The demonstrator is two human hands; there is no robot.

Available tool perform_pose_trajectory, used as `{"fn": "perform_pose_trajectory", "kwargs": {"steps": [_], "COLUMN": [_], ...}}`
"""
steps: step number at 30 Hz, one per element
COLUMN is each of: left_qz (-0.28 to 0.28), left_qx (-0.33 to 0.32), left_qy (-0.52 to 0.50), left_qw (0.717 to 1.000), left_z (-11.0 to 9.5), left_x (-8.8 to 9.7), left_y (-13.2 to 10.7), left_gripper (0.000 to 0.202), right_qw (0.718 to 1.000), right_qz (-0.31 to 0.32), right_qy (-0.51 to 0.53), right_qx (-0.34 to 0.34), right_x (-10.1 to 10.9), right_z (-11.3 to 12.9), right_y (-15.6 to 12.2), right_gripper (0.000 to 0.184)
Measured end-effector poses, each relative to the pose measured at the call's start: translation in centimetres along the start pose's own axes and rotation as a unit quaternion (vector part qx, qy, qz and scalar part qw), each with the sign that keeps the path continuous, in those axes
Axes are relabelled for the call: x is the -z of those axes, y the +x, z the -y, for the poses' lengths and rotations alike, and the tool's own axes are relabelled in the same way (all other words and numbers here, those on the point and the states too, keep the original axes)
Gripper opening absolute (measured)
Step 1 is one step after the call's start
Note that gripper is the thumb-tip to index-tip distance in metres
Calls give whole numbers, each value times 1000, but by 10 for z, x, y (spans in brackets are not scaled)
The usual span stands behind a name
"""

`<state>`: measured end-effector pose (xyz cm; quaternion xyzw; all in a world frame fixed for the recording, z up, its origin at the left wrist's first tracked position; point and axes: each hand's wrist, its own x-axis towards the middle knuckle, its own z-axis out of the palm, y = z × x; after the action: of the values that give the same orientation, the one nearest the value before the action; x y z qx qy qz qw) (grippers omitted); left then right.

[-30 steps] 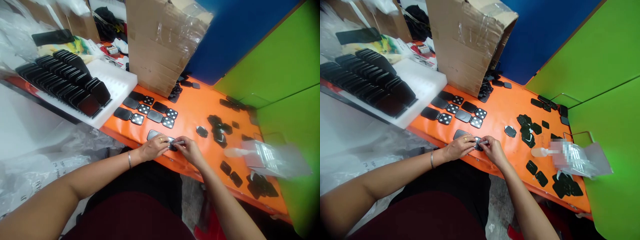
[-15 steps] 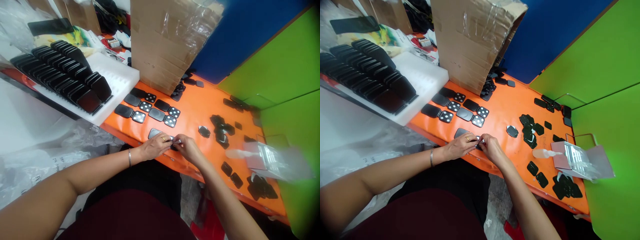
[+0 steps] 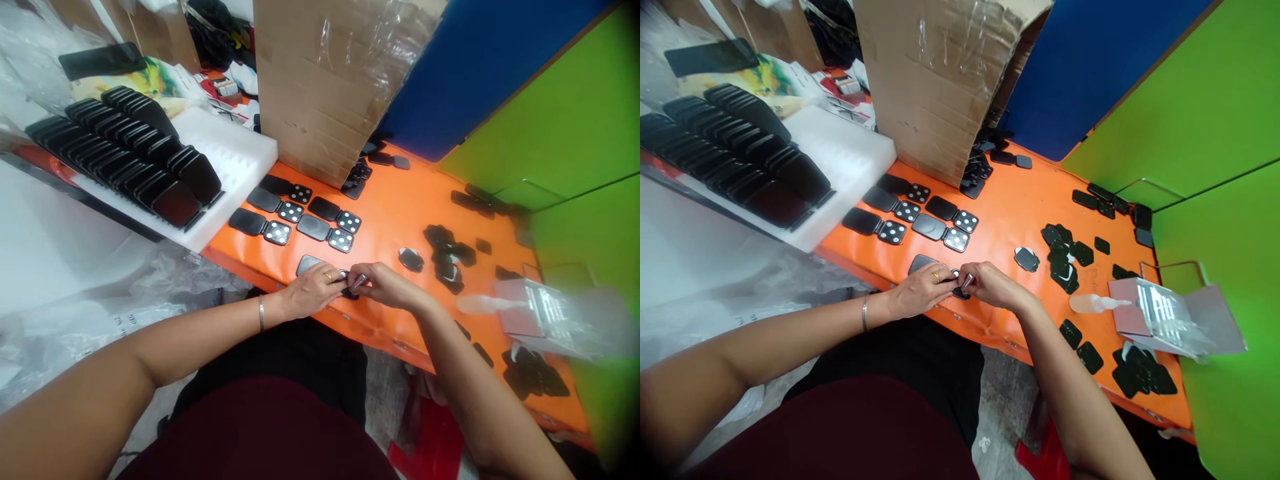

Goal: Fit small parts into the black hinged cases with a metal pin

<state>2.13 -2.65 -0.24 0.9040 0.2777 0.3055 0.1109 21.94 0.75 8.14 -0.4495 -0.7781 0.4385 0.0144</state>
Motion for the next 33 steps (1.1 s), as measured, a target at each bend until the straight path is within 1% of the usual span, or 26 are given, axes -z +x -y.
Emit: {"fn": "perform_pose_trajectory", "kwargs": {"steps": [2,4,5,6,9,12,15,16,18,20,23,28,31,33], "left_qz": [8,14,15,14,7,6,9,7,-2,-12,-16,11,28,36], "left_qx": [-1,0,0,-1,-5,-2,3,5,6,2,-8,4,7,9], "left_qy": [6,12,14,15,13,10,5,0,-13,-20,-13,8,11,6], "left_qw": [1000,1000,1000,1000,1000,1000,1000,1000,1000,1000,1000,1000,1000,999], "left_z": [1,1,1,1,0,-2,-2,-1,0,2,4,3,3,4], "left_x": [-1,-1,0,0,2,4,3,3,0,-2,-5,-5,-4,-3], "left_y": [0,1,1,1,1,1,0,0,-2,-4,-6,-6,-5,-4], "left_gripper": [21,21,21,22,22,21,21,21,21,21,22,25,25,24], "right_qw": [999,993,989,986,980,978,983,982,976,973,973,973,976,981], "right_qz": [14,43,46,34,-60,-129,-173,-185,-205,-218,-223,-216,-210,-191], "right_qy": [51,114,143,165,188,155,36,-10,-70,-72,-30,12,3,-9], "right_qx": [-3,-6,-9,-13,-35,-54,-49,-44,-33,-28,-43,-76,-62,-44], "right_x": [1,0,-1,-3,-17,-33,-46,-49,-53,-55,-56,-56,-52,-48], "right_z": [-5,-12,-15,-19,-27,-25,-16,-13,-10,-10,-14,-12,-10,-10], "right_y": [-5,-13,-17,-22,-32,-33,-27,-24,-21,-20,-23,-29,-29,-27], "right_gripper": [4,13,18,22,27,21,3,2,9,10,5,9,3,2]}}
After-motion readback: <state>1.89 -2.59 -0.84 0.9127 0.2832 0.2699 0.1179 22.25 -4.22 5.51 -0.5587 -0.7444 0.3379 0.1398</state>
